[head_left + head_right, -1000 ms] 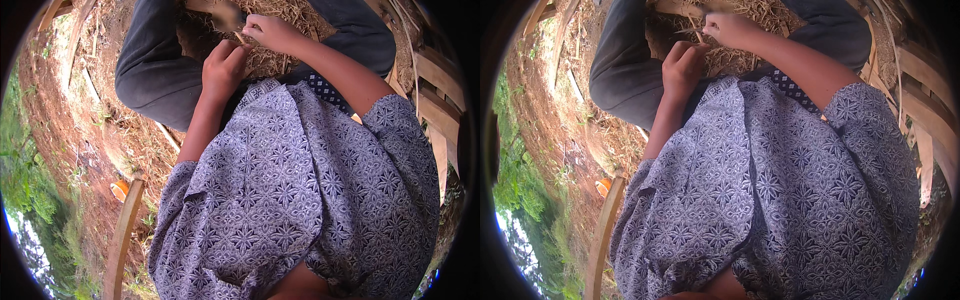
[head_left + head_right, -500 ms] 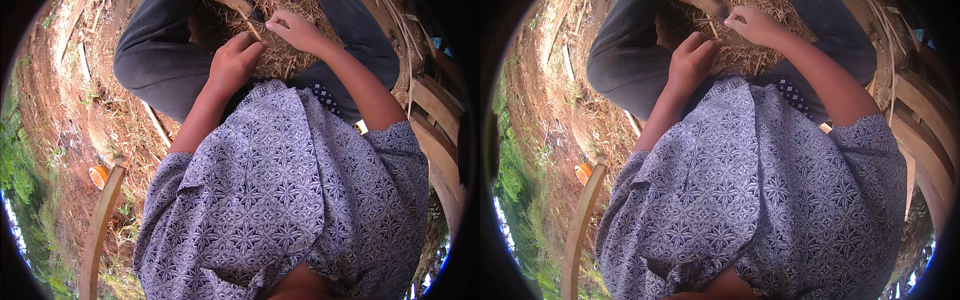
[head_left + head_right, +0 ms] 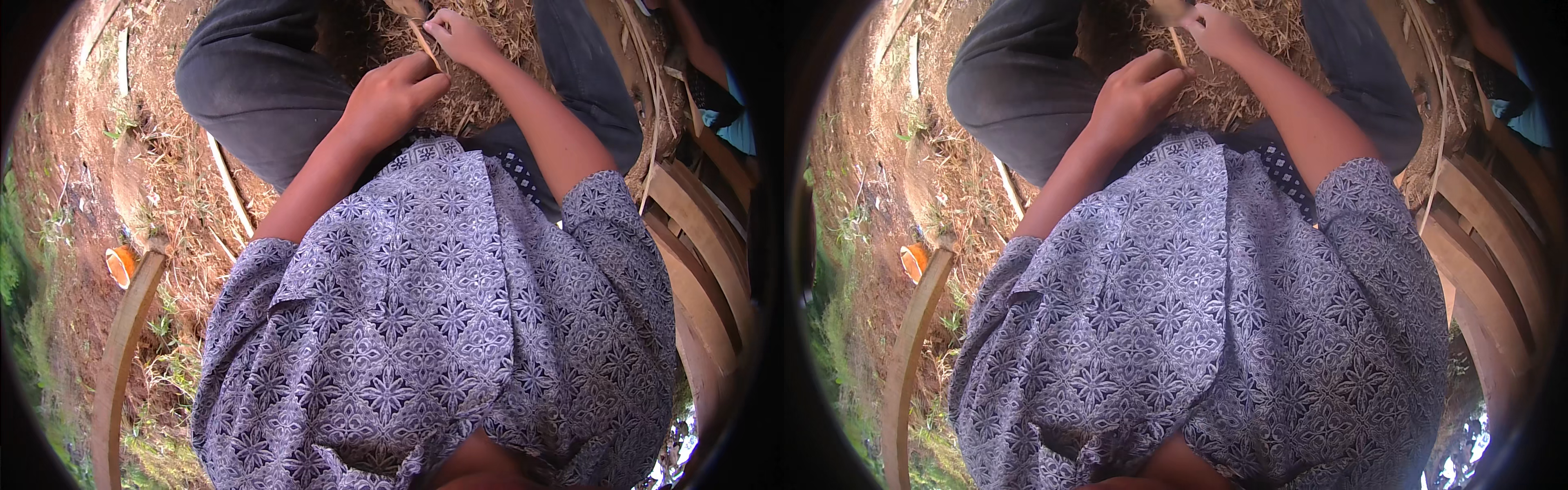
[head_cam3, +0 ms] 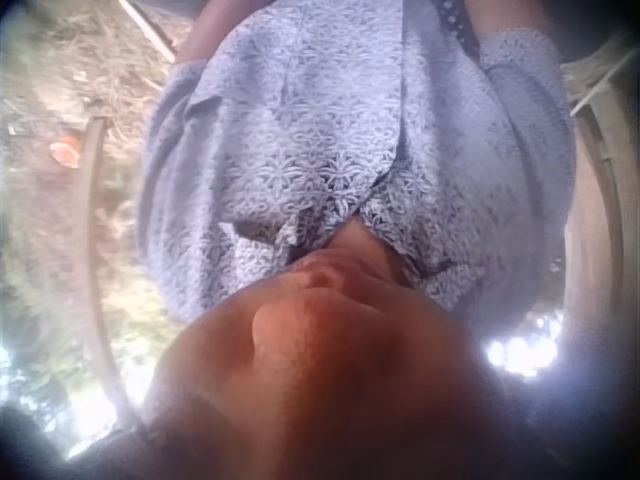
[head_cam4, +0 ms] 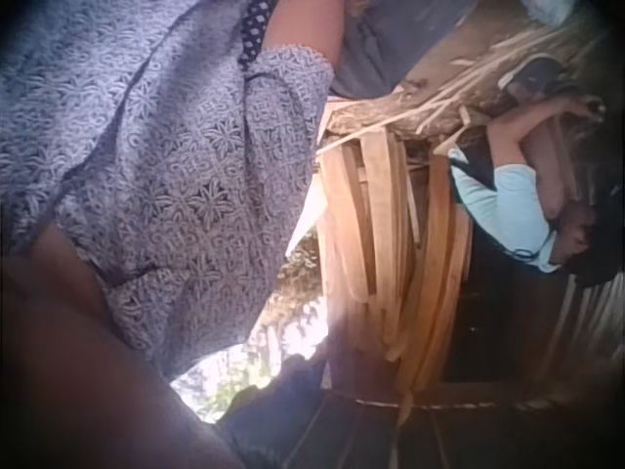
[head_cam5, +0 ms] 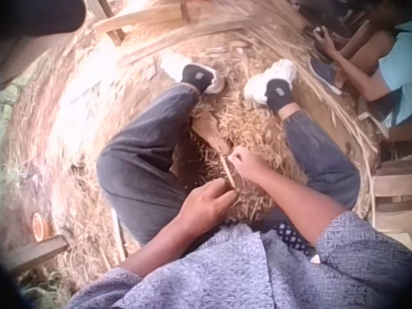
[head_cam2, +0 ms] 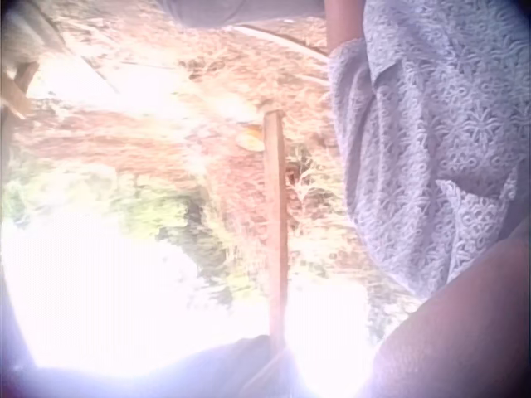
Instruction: The person sits cross-legged on the ground and uses a curved knife to shave thin strips from a bamboo stick. They hold the stick with their left hand and scrape the blade along its length with their right hand, producing wood shavings that fall onto their lap.
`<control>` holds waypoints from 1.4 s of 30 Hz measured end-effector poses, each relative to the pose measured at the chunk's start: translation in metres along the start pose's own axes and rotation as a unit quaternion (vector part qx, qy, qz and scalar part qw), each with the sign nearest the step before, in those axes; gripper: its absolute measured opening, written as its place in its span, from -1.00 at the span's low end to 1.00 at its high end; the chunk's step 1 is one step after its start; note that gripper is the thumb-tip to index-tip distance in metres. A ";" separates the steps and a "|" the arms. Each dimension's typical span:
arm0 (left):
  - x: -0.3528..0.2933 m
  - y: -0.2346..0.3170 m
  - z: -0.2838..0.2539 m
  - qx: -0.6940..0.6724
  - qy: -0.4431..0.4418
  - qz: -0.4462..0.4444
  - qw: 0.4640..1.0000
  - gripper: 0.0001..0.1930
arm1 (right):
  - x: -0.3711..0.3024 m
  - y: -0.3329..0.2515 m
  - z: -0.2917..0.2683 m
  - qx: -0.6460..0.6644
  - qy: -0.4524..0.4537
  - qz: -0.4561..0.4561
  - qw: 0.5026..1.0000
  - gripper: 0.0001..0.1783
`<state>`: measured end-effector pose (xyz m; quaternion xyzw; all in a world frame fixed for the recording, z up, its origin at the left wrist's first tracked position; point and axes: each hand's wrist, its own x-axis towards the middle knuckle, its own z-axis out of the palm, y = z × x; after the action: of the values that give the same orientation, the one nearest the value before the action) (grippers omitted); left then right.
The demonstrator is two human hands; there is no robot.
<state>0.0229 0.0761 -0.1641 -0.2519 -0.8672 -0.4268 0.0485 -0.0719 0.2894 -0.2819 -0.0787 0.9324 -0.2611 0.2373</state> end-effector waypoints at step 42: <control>-0.001 -0.002 -0.008 -0.029 0.016 -0.022 0.999 -0.76 | 0.013 -0.019 -0.016 0.013 0.024 0.057 0.998 -0.72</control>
<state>0.0219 0.0683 -0.1610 -0.2279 -0.8587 -0.4568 0.0454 -0.0902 0.2771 -0.2650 -0.0161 0.9374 -0.2610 0.2302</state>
